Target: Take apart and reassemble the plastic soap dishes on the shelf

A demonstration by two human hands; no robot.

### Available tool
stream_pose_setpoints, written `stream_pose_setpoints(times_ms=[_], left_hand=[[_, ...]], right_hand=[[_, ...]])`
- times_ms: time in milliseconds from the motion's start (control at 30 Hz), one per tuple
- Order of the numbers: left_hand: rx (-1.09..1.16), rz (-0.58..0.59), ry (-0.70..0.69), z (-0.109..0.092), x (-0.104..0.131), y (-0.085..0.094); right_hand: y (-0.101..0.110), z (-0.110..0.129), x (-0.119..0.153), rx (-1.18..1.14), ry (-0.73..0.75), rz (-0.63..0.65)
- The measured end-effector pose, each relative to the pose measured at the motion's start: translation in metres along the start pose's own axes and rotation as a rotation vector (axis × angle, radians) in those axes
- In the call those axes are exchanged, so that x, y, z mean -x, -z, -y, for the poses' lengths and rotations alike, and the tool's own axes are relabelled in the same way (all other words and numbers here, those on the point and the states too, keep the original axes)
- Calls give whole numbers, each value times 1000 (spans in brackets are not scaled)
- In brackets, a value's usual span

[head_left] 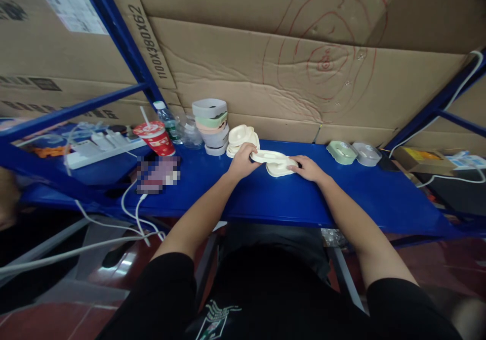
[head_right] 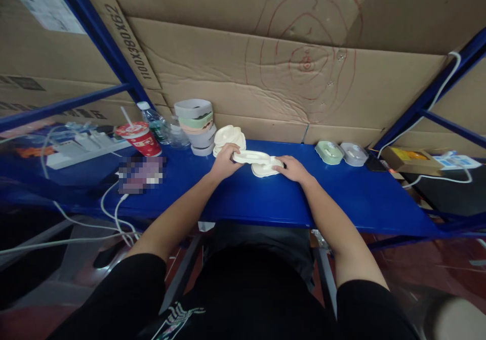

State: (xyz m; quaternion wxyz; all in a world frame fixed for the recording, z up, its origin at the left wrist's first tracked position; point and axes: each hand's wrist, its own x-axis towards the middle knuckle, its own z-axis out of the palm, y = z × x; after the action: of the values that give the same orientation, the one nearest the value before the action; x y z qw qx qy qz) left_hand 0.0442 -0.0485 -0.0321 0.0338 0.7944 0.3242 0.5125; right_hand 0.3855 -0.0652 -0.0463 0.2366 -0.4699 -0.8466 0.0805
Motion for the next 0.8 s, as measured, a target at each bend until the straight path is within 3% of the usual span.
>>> stream_pose_setpoints(times_ms=[167,233,300,433,500,633,700,800], left_hand=[[-73,-364,259,16,-10,17],[-98,-457,340,25,-12,21],[-138,-394,384,31,-13,21],[-280,-119,476,29,-12,16],[-329,-110,469,23,-13,21],[-406,-270,373,16,-35,60],[-478,-352,396,20,-55,88],[-574,-339,489,36,-88,123]], right_hand=[[0,2,0,8,-23,2],[0,2,-1,15,-23,11],[0,1,-1,18,-24,12],[-2,-2,-1,10,-30,13],[-2,-2,-1,3,-28,17],[-2,-2,-1,-10,-26,13],[-2,-2,-2,-16,-19,13],[-3,-3,-2,-24,-11,12]])
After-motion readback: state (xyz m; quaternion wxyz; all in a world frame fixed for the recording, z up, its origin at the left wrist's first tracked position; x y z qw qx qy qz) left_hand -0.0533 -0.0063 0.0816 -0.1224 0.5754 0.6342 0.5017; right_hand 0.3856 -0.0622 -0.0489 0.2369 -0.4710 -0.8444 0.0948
